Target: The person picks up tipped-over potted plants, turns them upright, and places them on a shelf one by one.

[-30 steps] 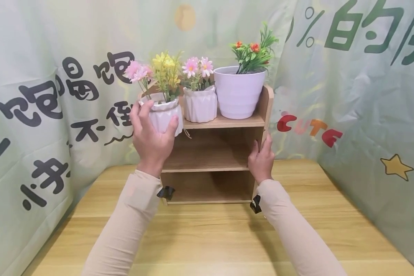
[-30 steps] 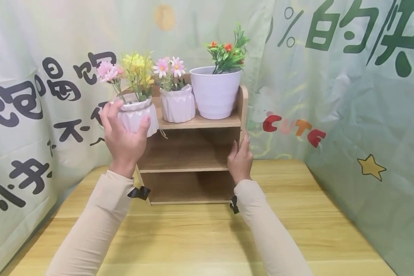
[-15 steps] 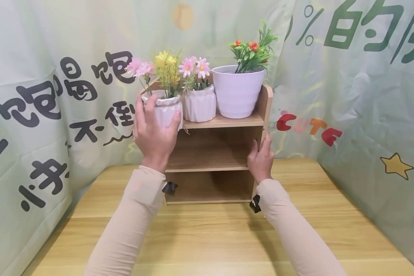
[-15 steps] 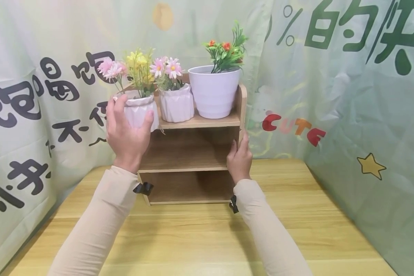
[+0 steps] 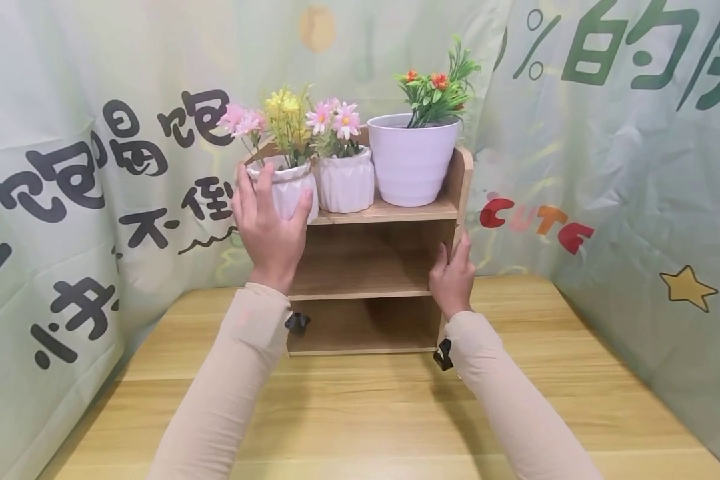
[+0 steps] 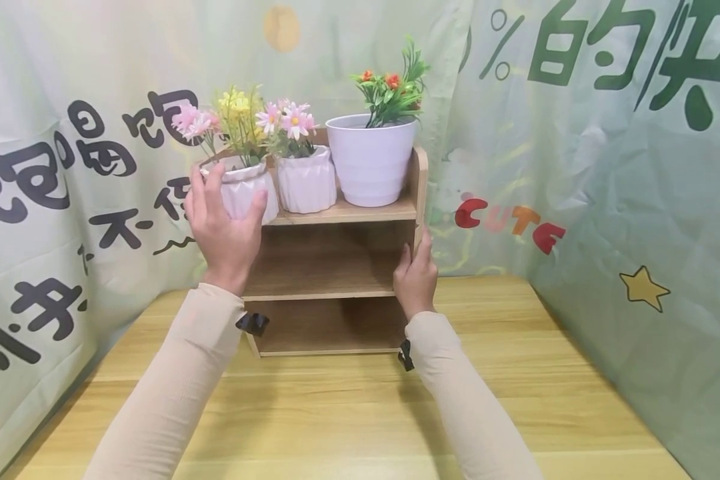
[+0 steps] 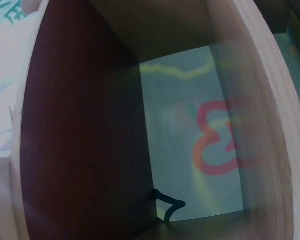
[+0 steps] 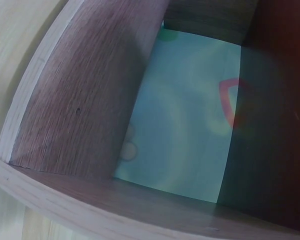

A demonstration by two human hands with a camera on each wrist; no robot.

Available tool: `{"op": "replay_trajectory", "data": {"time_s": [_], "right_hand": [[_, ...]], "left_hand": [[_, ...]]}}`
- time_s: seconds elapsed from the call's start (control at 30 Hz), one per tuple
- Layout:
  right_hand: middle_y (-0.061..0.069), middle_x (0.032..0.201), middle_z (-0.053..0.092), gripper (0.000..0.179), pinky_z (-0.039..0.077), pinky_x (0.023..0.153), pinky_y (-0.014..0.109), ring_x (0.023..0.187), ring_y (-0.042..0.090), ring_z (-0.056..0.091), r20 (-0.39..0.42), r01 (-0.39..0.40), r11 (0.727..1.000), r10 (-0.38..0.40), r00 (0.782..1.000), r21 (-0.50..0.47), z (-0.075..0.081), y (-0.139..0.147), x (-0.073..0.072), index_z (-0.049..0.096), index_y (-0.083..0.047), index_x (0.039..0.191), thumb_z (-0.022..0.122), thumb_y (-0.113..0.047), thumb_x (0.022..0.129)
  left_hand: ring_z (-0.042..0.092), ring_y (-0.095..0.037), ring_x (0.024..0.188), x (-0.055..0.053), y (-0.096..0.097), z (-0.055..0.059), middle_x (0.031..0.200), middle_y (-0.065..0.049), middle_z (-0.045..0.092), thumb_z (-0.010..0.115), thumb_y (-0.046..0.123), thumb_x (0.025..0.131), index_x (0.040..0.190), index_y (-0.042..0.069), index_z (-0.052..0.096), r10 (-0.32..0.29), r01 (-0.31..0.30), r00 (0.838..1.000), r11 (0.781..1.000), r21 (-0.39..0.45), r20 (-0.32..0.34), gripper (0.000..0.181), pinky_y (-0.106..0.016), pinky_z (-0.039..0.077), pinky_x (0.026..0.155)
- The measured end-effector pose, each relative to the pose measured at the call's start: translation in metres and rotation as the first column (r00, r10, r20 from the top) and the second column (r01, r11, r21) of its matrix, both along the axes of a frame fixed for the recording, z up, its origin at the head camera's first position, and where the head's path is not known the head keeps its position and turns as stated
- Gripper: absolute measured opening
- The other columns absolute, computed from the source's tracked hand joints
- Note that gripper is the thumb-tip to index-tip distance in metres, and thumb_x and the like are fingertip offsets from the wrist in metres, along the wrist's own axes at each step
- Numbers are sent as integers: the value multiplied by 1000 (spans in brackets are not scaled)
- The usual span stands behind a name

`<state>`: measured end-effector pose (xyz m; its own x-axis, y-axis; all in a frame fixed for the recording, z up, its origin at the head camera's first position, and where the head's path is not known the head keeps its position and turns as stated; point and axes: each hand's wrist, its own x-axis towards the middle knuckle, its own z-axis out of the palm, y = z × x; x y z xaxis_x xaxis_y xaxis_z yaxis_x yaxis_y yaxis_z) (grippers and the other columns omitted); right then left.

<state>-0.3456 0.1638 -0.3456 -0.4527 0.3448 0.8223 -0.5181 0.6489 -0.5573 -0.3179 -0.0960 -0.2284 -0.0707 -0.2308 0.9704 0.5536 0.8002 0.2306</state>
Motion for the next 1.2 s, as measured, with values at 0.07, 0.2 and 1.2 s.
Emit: {"op": "replay_trajectory", "data": {"time_s": [0.07, 0.2, 1.2], "right_hand": [[33, 109, 62, 43, 51, 84, 60, 97, 49, 62, 1, 2, 1000, -2, 1000, 1, 0, -1, 0, 35, -5, 139, 52, -13, 99], [32, 109, 62, 44, 51, 83, 60, 97, 49, 62, 3, 4, 1000, -4, 1000, 1, 0, -2, 0, 35, -6, 139, 52, -14, 100], [34, 104, 61, 45, 50, 82, 62, 94, 52, 62, 0, -17, 999, 17, 1000, 38, -4, -2, 0, 34, -3, 138, 53, -11, 98]], "left_hand": [[38, -39, 133, -2, 1, -1, 139, -30, 44, 71, 37, 87, 125, 10, 50, 4, -4, 1000, 1000, -9, -10, 51, -41, 26, 113], [36, -37, 133, -3, 1, -2, 138, -26, 41, 75, 31, 86, 123, 8, 47, 21, -22, 1000, 999, -43, -22, 51, -40, 24, 115], [8, -37, 146, 7, -25, -4, 159, -23, 12, 50, 30, 100, 149, 4, 34, 155, 75, 878, 890, -450, 453, 58, -45, 13, 118]]}}
